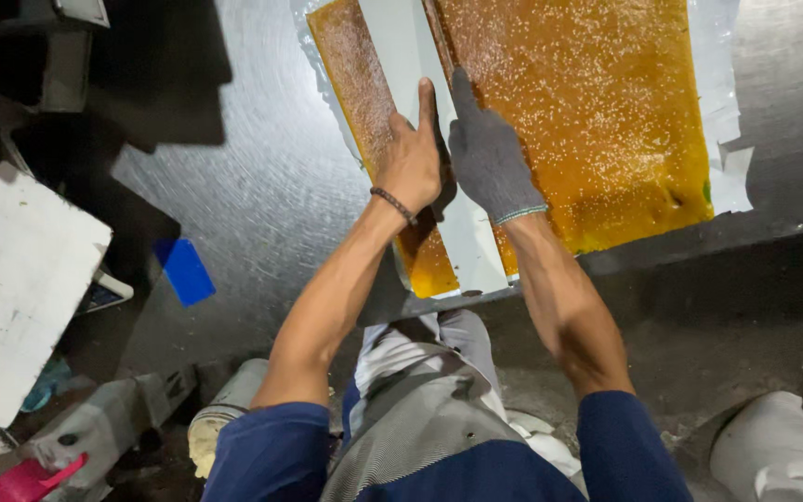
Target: The person uses a long knife and a straight-edge tool to cut a large slab of layered cake into square pieces, then transfers the cake pieces by hand into a cardboard box.
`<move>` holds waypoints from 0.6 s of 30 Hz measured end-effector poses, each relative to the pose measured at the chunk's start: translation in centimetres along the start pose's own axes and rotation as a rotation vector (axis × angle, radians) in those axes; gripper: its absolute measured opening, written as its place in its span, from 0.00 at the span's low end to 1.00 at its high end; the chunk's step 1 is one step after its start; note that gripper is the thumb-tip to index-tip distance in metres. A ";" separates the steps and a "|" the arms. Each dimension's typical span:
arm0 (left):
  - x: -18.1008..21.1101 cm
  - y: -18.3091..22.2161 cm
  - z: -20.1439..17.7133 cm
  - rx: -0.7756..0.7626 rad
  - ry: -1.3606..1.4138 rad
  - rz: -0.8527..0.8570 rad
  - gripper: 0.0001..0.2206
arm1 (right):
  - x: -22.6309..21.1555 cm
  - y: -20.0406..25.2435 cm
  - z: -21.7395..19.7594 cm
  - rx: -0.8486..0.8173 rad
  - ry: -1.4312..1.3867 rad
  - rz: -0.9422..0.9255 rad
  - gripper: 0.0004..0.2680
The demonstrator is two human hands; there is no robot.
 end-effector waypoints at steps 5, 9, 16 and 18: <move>-0.3 0.2 0.3 -0.017 0.019 -0.001 0.49 | 1.3 -2.0 1.8 0.098 0.053 -0.125 0.24; -0.2 0.2 0.1 -0.016 0.040 -0.004 0.49 | 1.4 -3.0 2.3 0.047 0.060 -0.064 0.24; -0.2 0.0 0.2 -0.006 -0.002 0.009 0.54 | -0.9 -2.3 0.0 -0.036 0.000 0.003 0.23; -0.2 0.1 0.4 0.023 0.003 0.028 0.61 | -1.1 -3.4 0.0 -0.166 -0.117 0.155 0.23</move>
Point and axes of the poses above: each hand's wrist, its own y-axis away from the middle knuckle, its own z-axis out of the palm, x = y × z, the point moved 6 cm from there along -y, towards the middle knuckle, and after that the axes turned 6 degrees about y, right-handed, at the moved point
